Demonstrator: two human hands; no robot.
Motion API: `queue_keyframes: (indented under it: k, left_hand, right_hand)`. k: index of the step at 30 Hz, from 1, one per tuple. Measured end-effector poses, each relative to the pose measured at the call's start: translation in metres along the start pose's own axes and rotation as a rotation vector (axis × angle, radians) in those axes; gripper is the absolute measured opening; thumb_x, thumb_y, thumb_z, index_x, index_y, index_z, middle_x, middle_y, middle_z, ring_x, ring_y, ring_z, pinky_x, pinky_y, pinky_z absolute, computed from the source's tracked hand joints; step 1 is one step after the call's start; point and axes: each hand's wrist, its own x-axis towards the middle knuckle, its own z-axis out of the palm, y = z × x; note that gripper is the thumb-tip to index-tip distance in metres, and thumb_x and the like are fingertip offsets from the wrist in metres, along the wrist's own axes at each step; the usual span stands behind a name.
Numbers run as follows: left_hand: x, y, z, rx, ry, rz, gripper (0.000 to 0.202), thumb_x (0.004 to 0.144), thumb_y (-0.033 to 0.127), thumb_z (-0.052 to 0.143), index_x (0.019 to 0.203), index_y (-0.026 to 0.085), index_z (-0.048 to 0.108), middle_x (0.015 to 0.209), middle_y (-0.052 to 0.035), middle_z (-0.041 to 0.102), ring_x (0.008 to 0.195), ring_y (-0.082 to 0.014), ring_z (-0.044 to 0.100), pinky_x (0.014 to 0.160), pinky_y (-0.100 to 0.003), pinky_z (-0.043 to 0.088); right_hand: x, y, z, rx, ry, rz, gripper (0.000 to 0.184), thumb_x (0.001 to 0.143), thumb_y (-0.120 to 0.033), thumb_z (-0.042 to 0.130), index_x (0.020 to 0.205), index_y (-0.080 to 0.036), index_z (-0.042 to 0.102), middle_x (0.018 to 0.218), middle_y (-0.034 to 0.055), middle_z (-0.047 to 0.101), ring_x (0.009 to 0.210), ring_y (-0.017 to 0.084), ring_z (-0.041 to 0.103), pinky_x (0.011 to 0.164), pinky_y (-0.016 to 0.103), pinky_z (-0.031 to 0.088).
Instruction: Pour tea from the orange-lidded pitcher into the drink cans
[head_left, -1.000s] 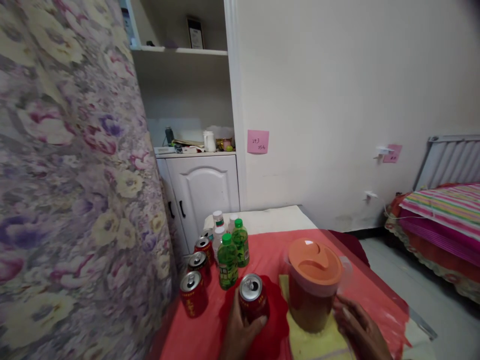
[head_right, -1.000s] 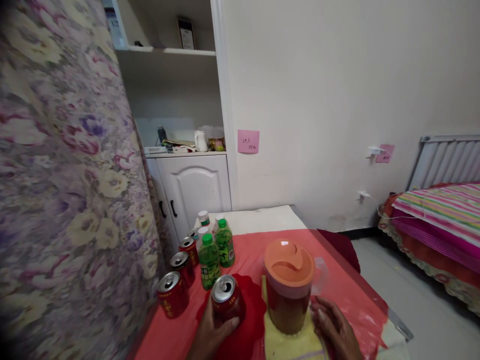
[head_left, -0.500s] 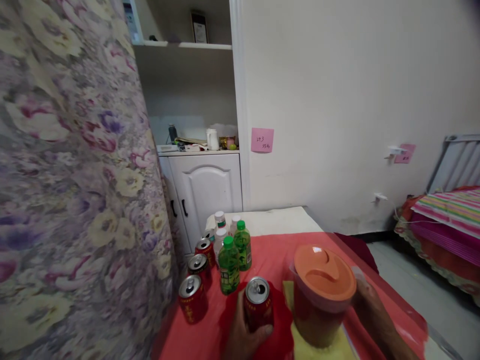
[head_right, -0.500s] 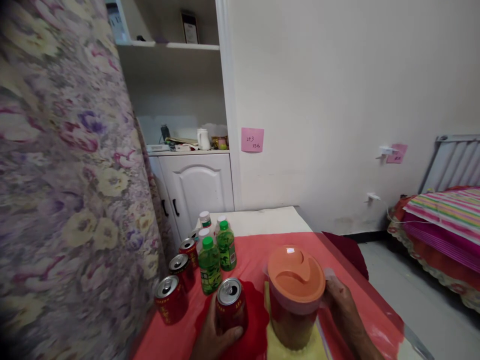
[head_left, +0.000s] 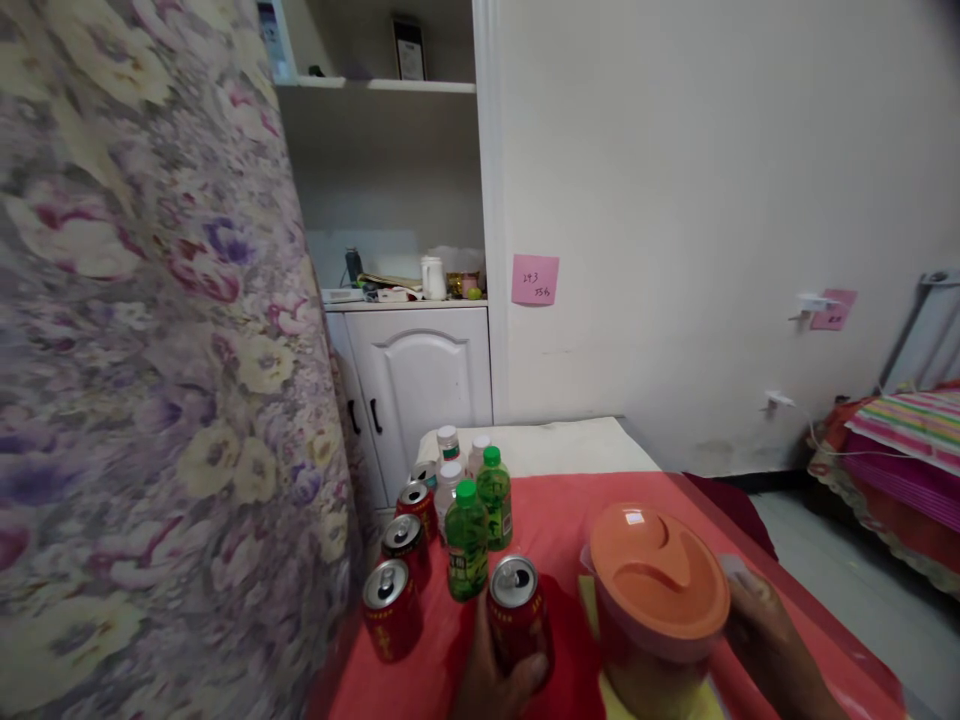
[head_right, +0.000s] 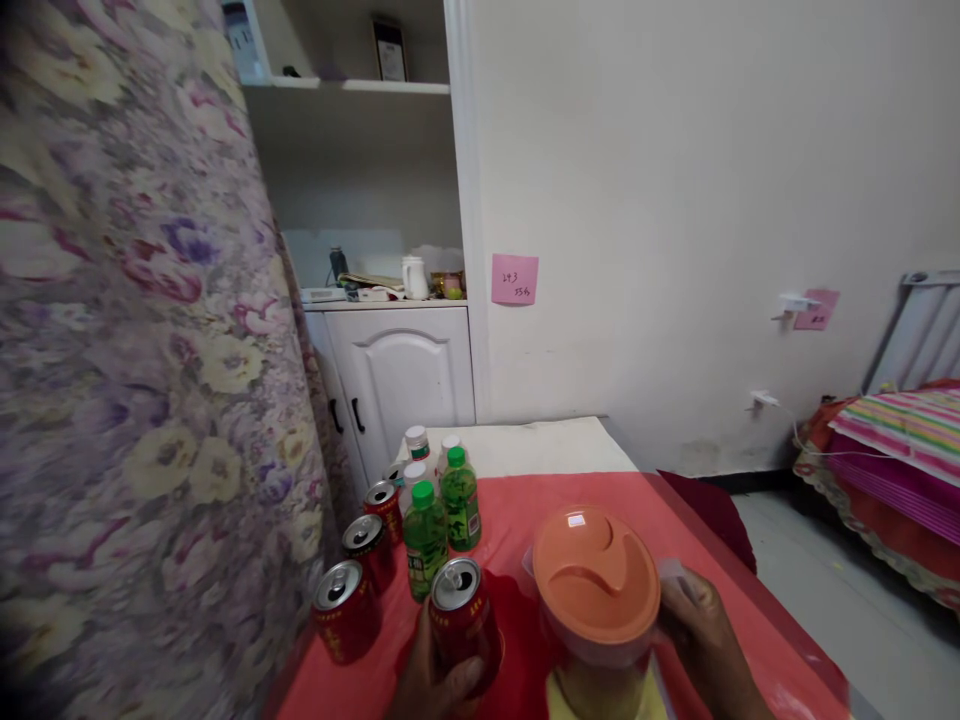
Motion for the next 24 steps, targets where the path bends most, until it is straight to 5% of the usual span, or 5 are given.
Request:
queue_keyframes:
  k: [4, 8, 16, 24]
  left_hand:
    - [-0.004, -0.005, -0.006, -0.077, -0.050, 0.011, 0.101, 0.065, 0.055, 0.082, 0.151, 0.020, 0.042, 0.147, -0.0204, 0.060, 0.143, -0.0436, 0.047, 0.120, -0.058, 0.036]
    - [-0.006, -0.011, -0.012, -0.035, -0.057, 0.027, 0.097, 0.067, 0.049, 0.082, 0.151, 0.021, 0.042, 0.149, -0.0187, 0.058, 0.144, -0.0417, 0.047, 0.121, -0.056, 0.035]
    - [-0.010, -0.006, -0.010, -0.045, -0.108, 0.097, 0.098, 0.066, 0.051, 0.081, 0.148, 0.021, 0.037, 0.154, -0.0194, 0.052, 0.147, -0.0415, 0.042, 0.122, -0.054, 0.030]
    - [-0.014, -0.002, -0.008, -0.043, -0.102, 0.100, 0.097, 0.059, 0.047, 0.086, 0.142, 0.021, 0.043, 0.149, -0.0192, 0.056, 0.143, -0.0424, 0.045, 0.120, -0.055, 0.031]
  right_hand:
    - [-0.004, -0.007, 0.003, 0.137, -0.097, 0.154, 0.048, 0.058, -0.061, 0.083, 0.056, -0.019, 0.060, 0.057, -0.0013, 0.050, 0.055, 0.013, 0.041, 0.050, 0.028, 0.038]
    - [-0.006, -0.007, 0.002, 0.140, -0.107, 0.122, 0.049, 0.060, -0.060, 0.084, 0.056, -0.018, 0.059, 0.055, -0.0034, 0.045, 0.054, 0.011, 0.036, 0.049, 0.025, 0.033]
    - [-0.017, 0.001, -0.003, 0.118, -0.127, 0.072, 0.034, 0.071, -0.053, 0.080, 0.079, -0.020, 0.076, 0.067, 0.0019, 0.065, 0.062, 0.016, 0.051, 0.056, 0.028, 0.041]
    - [-0.029, -0.031, -0.006, -0.077, -0.174, 0.032, 0.037, 0.074, -0.057, 0.076, 0.072, -0.021, 0.071, 0.070, 0.0025, 0.064, 0.070, 0.020, 0.056, 0.062, 0.029, 0.046]
